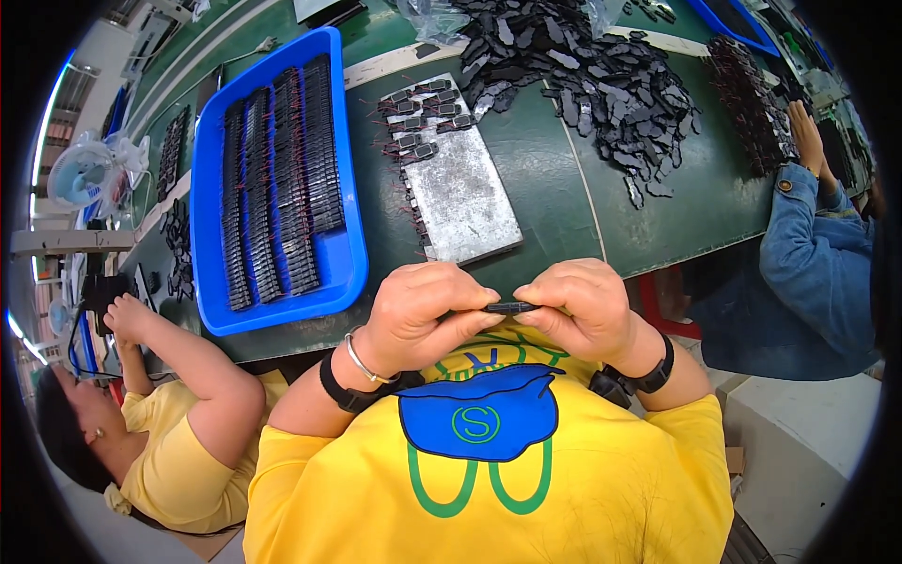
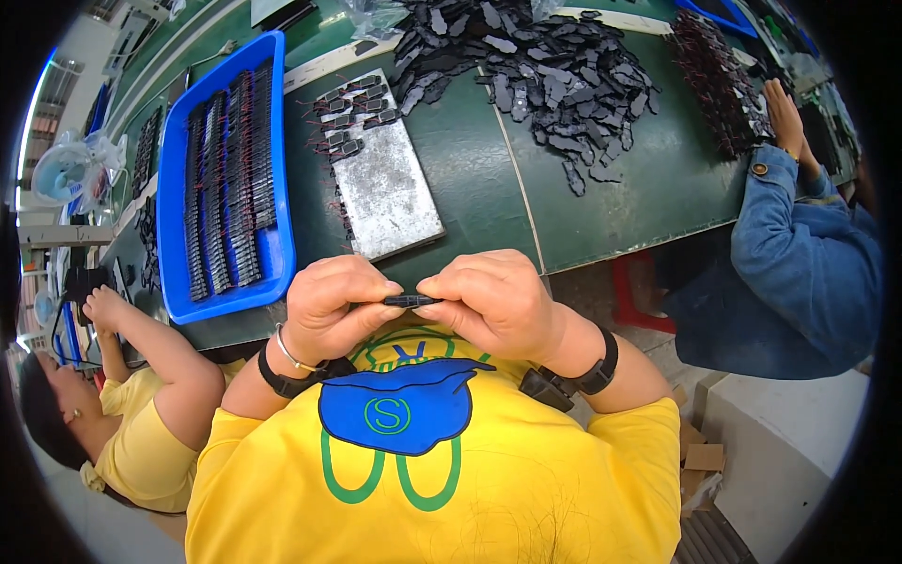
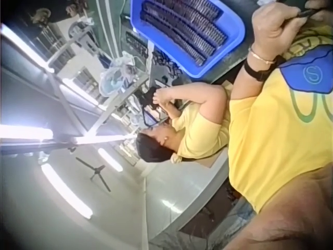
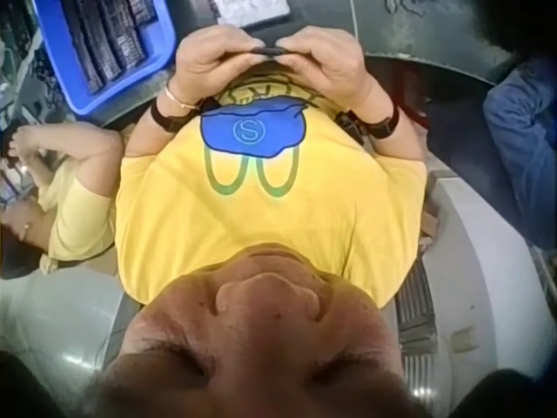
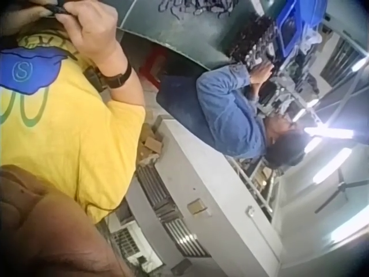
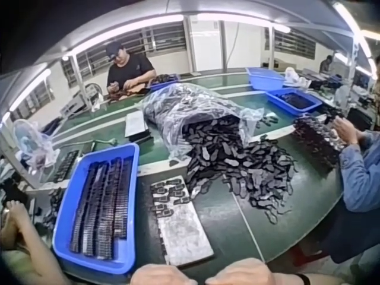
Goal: The person picks up a speaker from a blue tray, fits it into a black plastic housing by hand, and places the assembled unit onto a metal plate. This process is repeated with several more speakers and housings.
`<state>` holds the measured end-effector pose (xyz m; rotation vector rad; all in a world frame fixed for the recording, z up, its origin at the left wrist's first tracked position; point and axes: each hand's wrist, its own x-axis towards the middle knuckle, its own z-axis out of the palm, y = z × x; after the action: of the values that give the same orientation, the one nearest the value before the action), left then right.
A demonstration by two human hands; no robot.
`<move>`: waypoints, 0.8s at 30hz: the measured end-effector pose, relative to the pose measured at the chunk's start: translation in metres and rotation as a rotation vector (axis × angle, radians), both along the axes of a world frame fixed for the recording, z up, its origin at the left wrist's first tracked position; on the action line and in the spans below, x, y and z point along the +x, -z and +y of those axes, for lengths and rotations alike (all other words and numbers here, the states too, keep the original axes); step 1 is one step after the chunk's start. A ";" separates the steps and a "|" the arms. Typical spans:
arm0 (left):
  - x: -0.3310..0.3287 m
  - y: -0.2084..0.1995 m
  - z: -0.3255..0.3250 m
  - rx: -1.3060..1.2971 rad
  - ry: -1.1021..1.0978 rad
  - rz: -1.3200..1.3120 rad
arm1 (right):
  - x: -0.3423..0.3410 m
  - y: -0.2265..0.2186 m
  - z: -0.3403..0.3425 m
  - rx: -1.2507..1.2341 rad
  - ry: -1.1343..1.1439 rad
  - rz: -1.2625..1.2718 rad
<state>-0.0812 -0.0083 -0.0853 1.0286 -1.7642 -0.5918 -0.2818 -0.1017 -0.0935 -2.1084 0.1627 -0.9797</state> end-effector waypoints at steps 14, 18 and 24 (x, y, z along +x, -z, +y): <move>-0.012 -0.002 0.000 0.879 0.022 0.905 | 0.004 0.004 0.004 -0.291 0.201 -0.024; -0.013 -0.001 -0.001 0.879 0.043 0.949 | 0.004 0.002 0.005 -0.321 0.204 -0.005; -0.014 0.000 0.000 0.874 0.059 0.986 | 0.005 0.004 0.006 -0.345 0.213 -0.012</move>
<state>-0.0949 -0.0087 -0.0858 0.9523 -0.6268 -1.6499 -0.2767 -0.0953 -0.0974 -2.4352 0.2285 -1.2166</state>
